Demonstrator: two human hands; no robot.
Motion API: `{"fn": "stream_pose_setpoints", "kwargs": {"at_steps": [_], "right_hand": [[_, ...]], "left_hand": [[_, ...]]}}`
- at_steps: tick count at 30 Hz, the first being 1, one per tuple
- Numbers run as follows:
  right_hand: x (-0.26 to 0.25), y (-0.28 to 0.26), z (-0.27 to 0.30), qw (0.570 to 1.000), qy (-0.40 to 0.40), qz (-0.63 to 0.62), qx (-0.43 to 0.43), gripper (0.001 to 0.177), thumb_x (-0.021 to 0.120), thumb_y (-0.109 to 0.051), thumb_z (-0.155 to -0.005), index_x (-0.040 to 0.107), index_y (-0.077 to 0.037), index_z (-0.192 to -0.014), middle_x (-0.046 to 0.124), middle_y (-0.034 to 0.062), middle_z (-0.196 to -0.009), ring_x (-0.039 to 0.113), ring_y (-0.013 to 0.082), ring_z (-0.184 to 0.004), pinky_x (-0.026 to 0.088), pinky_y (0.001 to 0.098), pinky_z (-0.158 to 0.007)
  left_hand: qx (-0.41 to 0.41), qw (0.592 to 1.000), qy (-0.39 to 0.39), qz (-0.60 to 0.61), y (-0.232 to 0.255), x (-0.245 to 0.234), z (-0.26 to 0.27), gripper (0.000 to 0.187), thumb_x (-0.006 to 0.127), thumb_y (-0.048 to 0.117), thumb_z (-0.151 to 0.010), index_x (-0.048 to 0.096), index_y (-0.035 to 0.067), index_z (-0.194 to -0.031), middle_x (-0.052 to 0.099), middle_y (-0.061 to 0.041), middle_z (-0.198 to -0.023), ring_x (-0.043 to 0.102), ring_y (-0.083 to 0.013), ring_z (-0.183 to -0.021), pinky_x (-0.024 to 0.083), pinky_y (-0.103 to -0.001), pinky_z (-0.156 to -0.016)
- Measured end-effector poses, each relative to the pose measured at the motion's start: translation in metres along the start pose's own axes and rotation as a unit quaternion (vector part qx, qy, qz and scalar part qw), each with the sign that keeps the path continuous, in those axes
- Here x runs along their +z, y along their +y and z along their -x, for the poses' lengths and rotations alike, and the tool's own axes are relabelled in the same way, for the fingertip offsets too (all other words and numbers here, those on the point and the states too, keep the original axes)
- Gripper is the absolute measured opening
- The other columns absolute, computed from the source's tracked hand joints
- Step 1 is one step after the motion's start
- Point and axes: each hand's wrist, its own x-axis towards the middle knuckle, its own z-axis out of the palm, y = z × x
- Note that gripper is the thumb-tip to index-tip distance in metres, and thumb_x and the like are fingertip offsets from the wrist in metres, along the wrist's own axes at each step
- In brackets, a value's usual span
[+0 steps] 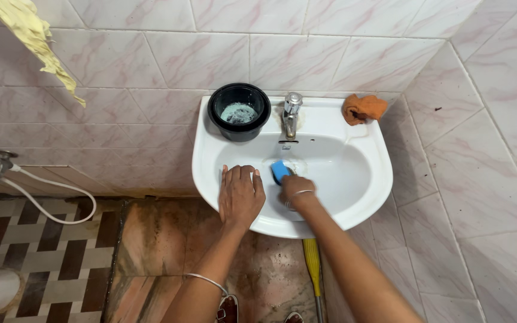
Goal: The person scrubs a white bathroom sink with a blue scrub brush, repeatedly dipping it into a black bowl containing soapy water. They clean the basin, the drain area, and the faucet, occasionally using their hand to wipe the surface.
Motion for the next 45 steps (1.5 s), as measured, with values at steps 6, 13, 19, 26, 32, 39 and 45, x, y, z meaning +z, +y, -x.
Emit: {"fn": "stream_pose_setpoints", "kwargs": {"at_steps": [6,13,19,26,32,39,45], "right_hand": [[-0.021,-0.018,0.004,0.996,0.013,-0.022,-0.081,0.033,0.060,-0.026,-0.090,0.073,-0.011,-0.116,0.074,0.0184,-0.115,0.070,0.0354,-0.107,0.055,0.0454,-0.094],[-0.028,0.048,0.012,0.996,0.001,-0.004,0.088,0.037,0.060,-0.023,-0.089,0.069,-0.018,-0.125,0.075,0.0138,-0.118,0.073,0.0313,-0.110,0.058,0.0439,-0.094],[0.018,-0.020,-0.030,0.988,0.038,-0.133,-0.062,0.030,0.059,-0.023,-0.092,0.072,-0.003,-0.110,0.072,0.0241,-0.112,0.070,0.0389,-0.107,0.054,0.0458,-0.093],[-0.043,-0.002,0.029,0.972,-0.106,-0.160,-0.138,0.041,0.052,-0.021,-0.093,0.067,-0.026,-0.132,0.073,0.0249,-0.107,0.072,0.0388,-0.083,0.058,0.0443,-0.080],[-0.094,0.034,0.072,0.950,-0.252,-0.118,-0.143,0.058,0.058,-0.020,-0.088,0.061,-0.041,-0.141,0.075,0.0082,-0.120,0.069,0.0387,-0.082,0.056,0.0428,-0.078],[-0.025,-0.015,0.039,0.960,-0.082,-0.186,-0.193,0.037,0.057,-0.022,-0.095,0.073,-0.013,-0.127,0.076,0.0250,-0.110,0.074,0.0367,-0.101,0.055,0.0397,-0.096],[-0.074,0.058,0.059,0.981,-0.103,-0.110,-0.123,0.039,0.063,-0.029,-0.090,0.071,-0.030,-0.128,0.072,0.0039,-0.125,0.067,0.0276,-0.114,0.049,0.0369,-0.105]], "left_hand": [[-0.006,1.000,-0.001,0.004,0.002,0.000,-0.002,0.025,0.052,0.021,-0.098,0.068,0.002,-0.100,0.067,-0.016,-0.100,0.061,-0.0337,-0.106,0.029,-0.050,-0.121],[-0.006,1.000,0.000,0.003,0.001,-0.001,-0.002,0.027,0.053,0.022,-0.098,0.069,0.001,-0.102,0.068,-0.017,-0.102,0.061,-0.0341,-0.107,0.029,-0.050,-0.121],[-0.012,1.000,0.013,0.008,0.004,-0.004,-0.003,0.035,0.052,0.027,-0.099,0.065,-0.002,-0.113,0.066,-0.020,-0.116,0.056,-0.0356,-0.121,0.028,-0.049,-0.122],[-0.015,0.999,0.038,0.028,0.003,-0.007,-0.001,0.043,0.041,0.031,-0.106,0.057,-0.003,-0.128,0.059,-0.024,-0.131,0.047,-0.0387,-0.136,0.023,-0.053,-0.123],[-0.007,1.000,0.018,0.024,0.004,-0.004,-0.001,0.047,0.040,0.035,-0.105,0.057,-0.003,-0.127,0.060,-0.023,-0.129,0.046,-0.0380,-0.136,0.022,-0.052,-0.124],[0.001,1.000,-0.023,-0.014,0.004,-0.002,-0.003,0.046,0.042,0.035,-0.103,0.058,-0.002,-0.125,0.060,-0.022,-0.129,0.046,-0.0348,-0.135,0.021,-0.049,-0.124],[-0.012,0.999,-0.039,-0.009,0.006,-0.005,-0.006,0.044,0.044,0.036,-0.101,0.060,0.001,-0.122,0.062,-0.019,-0.127,0.048,-0.0326,-0.134,0.022,-0.048,-0.124]]}}
